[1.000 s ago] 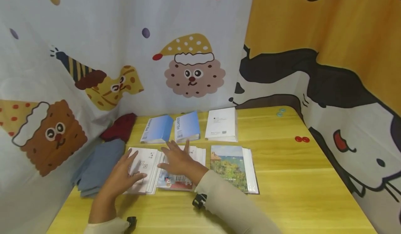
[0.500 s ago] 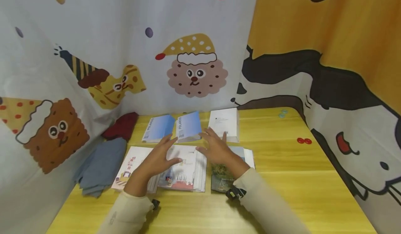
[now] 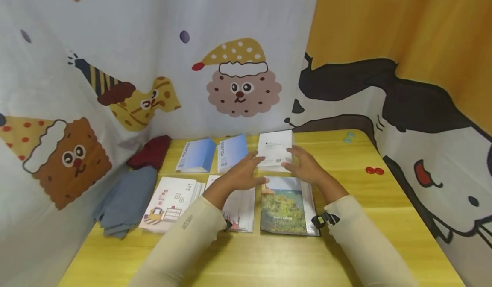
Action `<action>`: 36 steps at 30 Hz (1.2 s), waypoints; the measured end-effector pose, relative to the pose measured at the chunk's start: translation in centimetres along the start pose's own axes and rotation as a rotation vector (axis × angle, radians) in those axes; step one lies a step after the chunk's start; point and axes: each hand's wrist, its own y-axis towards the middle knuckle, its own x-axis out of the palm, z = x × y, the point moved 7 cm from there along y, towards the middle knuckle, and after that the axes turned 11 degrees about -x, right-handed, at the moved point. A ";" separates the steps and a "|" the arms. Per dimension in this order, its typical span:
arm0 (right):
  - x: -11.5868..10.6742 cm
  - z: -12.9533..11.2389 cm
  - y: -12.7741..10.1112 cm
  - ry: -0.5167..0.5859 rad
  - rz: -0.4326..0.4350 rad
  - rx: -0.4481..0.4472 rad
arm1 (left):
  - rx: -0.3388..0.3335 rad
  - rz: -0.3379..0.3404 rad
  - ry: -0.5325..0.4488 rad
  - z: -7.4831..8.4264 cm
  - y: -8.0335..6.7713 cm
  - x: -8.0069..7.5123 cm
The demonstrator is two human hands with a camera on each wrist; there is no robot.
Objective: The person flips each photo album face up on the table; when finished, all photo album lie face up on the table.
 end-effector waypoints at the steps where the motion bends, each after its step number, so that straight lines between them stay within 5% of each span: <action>1: -0.2 0.6 0.1 -0.012 -0.012 0.001 | -0.004 -0.004 0.004 0.4 0.5 0.2; 9: -1.7 4.7 0.5 -0.023 -0.064 0.079 | -0.070 -0.019 0.062 2.5 5.0 1.9; 16: -1.5 7.3 2.0 0.000 -0.106 0.131 | -0.137 -0.015 0.096 2.5 8.4 2.7; 27: -0.6 8.8 3.2 0.136 -0.164 0.139 | -0.221 -0.052 0.120 2.8 9.6 4.1; 36: 0.2 9.0 3.4 0.139 -0.136 0.084 | -0.203 0.055 0.324 2.9 11.4 5.2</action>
